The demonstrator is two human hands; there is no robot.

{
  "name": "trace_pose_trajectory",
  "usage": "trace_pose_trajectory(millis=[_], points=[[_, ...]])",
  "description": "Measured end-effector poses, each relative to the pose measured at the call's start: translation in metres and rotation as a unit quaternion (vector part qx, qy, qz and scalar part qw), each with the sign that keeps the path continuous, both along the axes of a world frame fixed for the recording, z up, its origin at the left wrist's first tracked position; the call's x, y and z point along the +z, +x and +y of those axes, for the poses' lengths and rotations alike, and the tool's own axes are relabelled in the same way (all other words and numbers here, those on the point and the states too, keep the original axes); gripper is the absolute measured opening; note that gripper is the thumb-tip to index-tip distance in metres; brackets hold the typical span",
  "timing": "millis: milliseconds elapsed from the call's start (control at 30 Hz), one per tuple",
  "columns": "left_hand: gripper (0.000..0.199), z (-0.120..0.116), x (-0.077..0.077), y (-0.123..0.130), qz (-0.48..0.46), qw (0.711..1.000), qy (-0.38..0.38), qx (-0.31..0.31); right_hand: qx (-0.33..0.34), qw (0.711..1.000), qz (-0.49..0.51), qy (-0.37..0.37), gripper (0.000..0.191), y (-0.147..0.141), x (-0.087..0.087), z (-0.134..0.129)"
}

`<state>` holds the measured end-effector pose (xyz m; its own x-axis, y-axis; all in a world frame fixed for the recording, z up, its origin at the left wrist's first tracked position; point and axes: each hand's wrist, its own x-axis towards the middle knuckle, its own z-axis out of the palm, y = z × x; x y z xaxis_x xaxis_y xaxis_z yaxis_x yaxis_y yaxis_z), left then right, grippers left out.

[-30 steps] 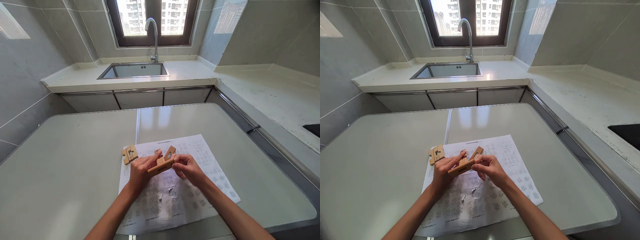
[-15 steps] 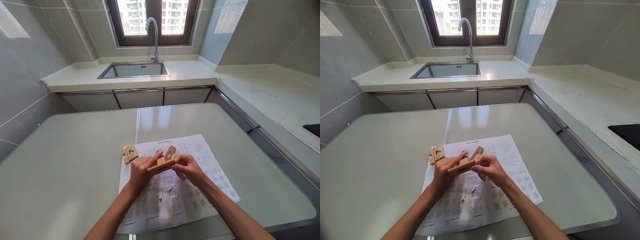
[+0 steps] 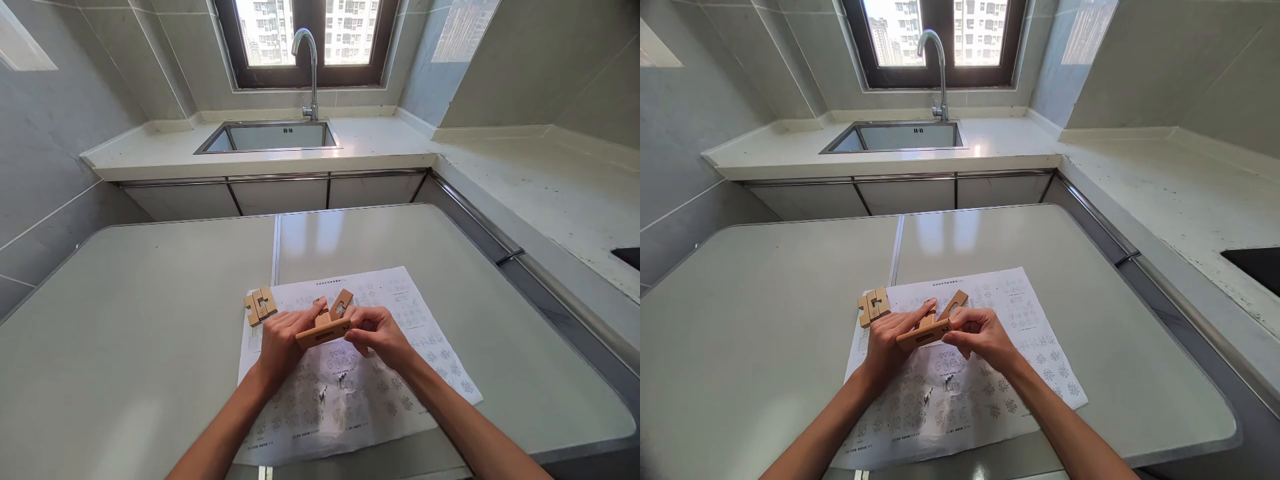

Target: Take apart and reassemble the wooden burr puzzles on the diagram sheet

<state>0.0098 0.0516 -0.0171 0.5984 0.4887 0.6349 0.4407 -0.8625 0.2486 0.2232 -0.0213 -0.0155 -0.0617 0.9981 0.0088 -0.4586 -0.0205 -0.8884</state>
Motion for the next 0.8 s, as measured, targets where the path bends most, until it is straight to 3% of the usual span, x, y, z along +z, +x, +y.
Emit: trace_pose_trajectory(millis=[400,633,800], points=[[0.03,-0.001,0.003,0.003,-0.025,1.0,0.007,-0.012,0.005,1.0,-0.019,-0.009,0.031,0.004,0.001,-0.003],[0.029,-0.002,0.002,0.003,-0.022,1.0,0.015,-0.014,0.014,1.0,0.018,-0.014,0.029,0.009,-0.009,-0.001],[0.031,0.001,-0.004,0.005,-0.032,0.999,0.007,-0.003,0.062,0.997,0.045,-0.005,0.039,0.003,-0.01,-0.007]])
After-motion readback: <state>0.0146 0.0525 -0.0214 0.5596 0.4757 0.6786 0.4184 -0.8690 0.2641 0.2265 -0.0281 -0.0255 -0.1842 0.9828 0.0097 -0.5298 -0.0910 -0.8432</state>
